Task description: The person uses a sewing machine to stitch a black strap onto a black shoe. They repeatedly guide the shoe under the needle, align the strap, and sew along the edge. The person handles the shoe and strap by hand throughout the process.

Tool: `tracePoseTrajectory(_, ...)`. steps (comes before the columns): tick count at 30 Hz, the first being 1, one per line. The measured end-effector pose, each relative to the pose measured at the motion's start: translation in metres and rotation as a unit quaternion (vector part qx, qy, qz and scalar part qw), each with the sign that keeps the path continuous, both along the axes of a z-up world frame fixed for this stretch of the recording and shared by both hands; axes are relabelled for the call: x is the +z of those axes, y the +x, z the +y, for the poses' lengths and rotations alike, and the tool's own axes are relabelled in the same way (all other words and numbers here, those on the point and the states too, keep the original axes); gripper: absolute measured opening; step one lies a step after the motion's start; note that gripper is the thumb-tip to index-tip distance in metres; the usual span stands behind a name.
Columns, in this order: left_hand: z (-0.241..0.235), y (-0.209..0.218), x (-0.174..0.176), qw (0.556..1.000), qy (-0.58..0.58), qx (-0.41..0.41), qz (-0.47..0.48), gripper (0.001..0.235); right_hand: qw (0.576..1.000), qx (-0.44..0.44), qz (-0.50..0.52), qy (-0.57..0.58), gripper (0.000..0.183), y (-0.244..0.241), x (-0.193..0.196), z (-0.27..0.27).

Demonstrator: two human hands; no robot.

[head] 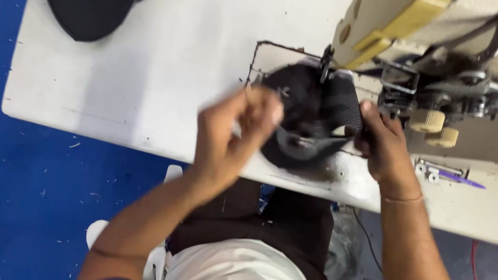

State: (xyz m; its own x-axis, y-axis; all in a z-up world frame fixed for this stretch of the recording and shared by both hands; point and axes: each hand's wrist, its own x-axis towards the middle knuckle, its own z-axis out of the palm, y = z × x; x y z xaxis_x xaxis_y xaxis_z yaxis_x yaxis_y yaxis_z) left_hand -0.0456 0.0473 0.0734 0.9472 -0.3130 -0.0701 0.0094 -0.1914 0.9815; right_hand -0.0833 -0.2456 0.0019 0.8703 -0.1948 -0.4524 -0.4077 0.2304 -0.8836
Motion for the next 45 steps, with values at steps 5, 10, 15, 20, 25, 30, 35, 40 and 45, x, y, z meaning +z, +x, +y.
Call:
tracePoseTrajectory(5,-0.018,0.075,-0.032,0.981,0.06,-0.13,-0.128,0.065,0.878,0.008,-0.272,-0.393,0.028,-0.027,0.072,0.041)
tracePoseTrajectory(10,-0.02,0.081,-0.043,0.967,0.086,-0.229,-0.068,0.065,0.683,0.142,-0.377,-0.609,0.047,-0.014,0.08,0.067)
tracePoseTrajectory(15,-0.014,0.082,-0.047,0.966,0.021,-0.243,-0.087,0.064,0.62,0.134,-0.342,-0.693,0.043,-0.021,0.051,0.063)
tracePoseTrajectory(20,-0.02,0.075,-0.034,0.975,0.018,-0.217,-0.037,0.046,0.578,0.106,-0.376,-0.716,0.042,-0.027,0.054,0.073)
tracePoseTrajectory(25,-0.019,0.072,-0.035,0.966,0.064,-0.214,-0.133,0.023,0.524,0.096,-0.435,-0.726,0.035,-0.026,0.057,0.083)
tracePoseTrajectory(30,-0.018,0.074,-0.041,0.963,0.105,-0.21,-0.135,0.019,0.513,0.123,-0.479,-0.702,0.023,-0.022,0.06,0.083)
tracePoseTrajectory(35,-0.022,0.076,-0.039,0.968,0.06,-0.215,-0.115,0.017,0.526,0.147,-0.493,-0.677,0.023,-0.018,0.066,0.08)
tracePoseTrajectory(40,-0.025,0.08,-0.036,0.972,0.034,-0.216,-0.091,0.012,0.553,0.163,-0.5,-0.647,0.015,-0.014,0.065,0.075)
tracePoseTrajectory(45,-0.031,0.087,-0.053,0.961,0.038,-0.2,-0.189,0.037,0.544,0.172,-0.491,-0.658,0.015,-0.01,0.058,0.077)
